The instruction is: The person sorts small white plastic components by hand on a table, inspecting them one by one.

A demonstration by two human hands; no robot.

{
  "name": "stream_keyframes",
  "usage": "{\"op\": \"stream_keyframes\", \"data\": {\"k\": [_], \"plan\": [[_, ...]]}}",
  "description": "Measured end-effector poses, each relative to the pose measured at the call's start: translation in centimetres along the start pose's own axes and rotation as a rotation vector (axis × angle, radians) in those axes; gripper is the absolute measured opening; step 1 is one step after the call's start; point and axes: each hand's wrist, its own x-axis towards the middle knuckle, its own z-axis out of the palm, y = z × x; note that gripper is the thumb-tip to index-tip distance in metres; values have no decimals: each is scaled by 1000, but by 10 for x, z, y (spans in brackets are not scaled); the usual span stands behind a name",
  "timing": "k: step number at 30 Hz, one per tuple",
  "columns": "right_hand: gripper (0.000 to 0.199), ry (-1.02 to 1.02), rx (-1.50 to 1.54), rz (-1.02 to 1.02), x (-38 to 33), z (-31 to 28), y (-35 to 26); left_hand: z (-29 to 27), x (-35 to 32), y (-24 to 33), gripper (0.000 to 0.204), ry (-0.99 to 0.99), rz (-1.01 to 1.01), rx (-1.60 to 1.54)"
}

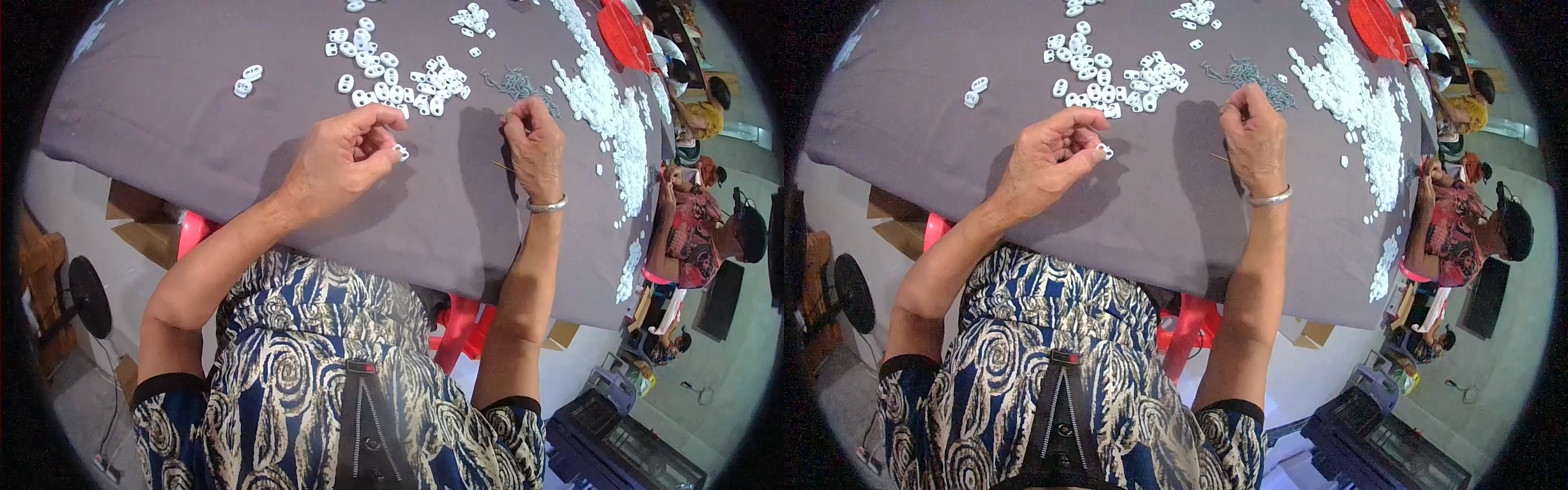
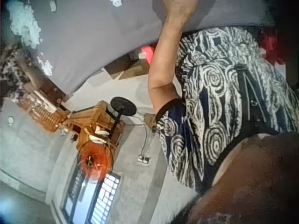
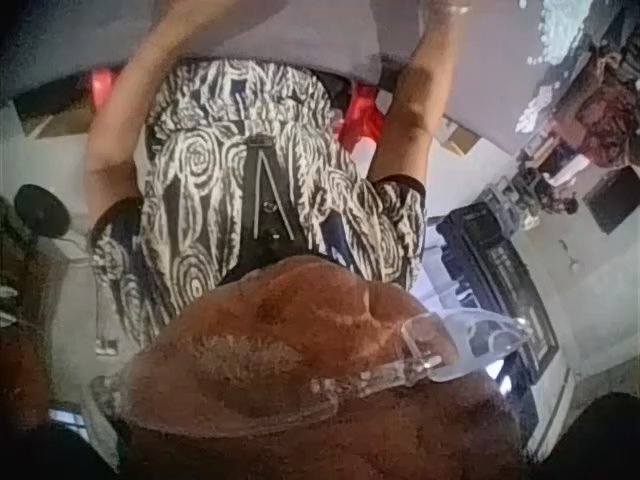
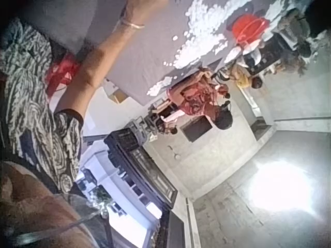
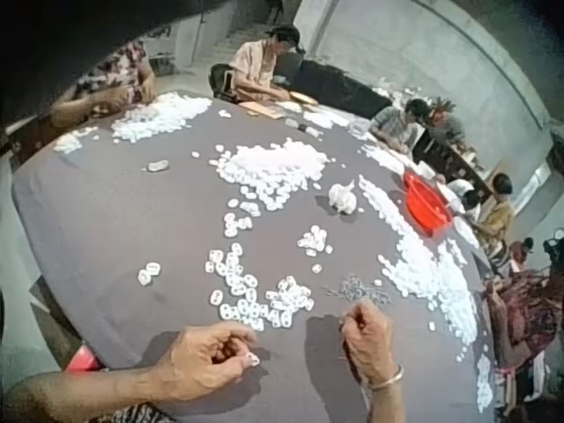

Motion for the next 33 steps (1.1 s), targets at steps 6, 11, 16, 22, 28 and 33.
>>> {"op": "stream_keyframes", "data": {"k": [6, 11, 16, 22, 28, 33], "plan": [[9, 51, 132, 7, 1, 7, -2, -2, -1, -2, 21, -14, -1, 4], [11, 62, -29, -16, 0, 6, -1, -2, -1, -2, 20, -15, 2, 8], [12, 39, -98, -38, 1, 5, 0, -2, 0, -1, 20, -10, 4, 26], [12, 31, -236, -156, 2, -1, 2, -3, 1, -5, 20, -3, 21, -4], [9, -54, -34, -10, -2, 4, -22, 2, 3, 1, 20, 24, 13, -94], [9, -223, 701, 167, -11, 30, -63, 9, 9, 2, 19, 5, -13, -209]]}}
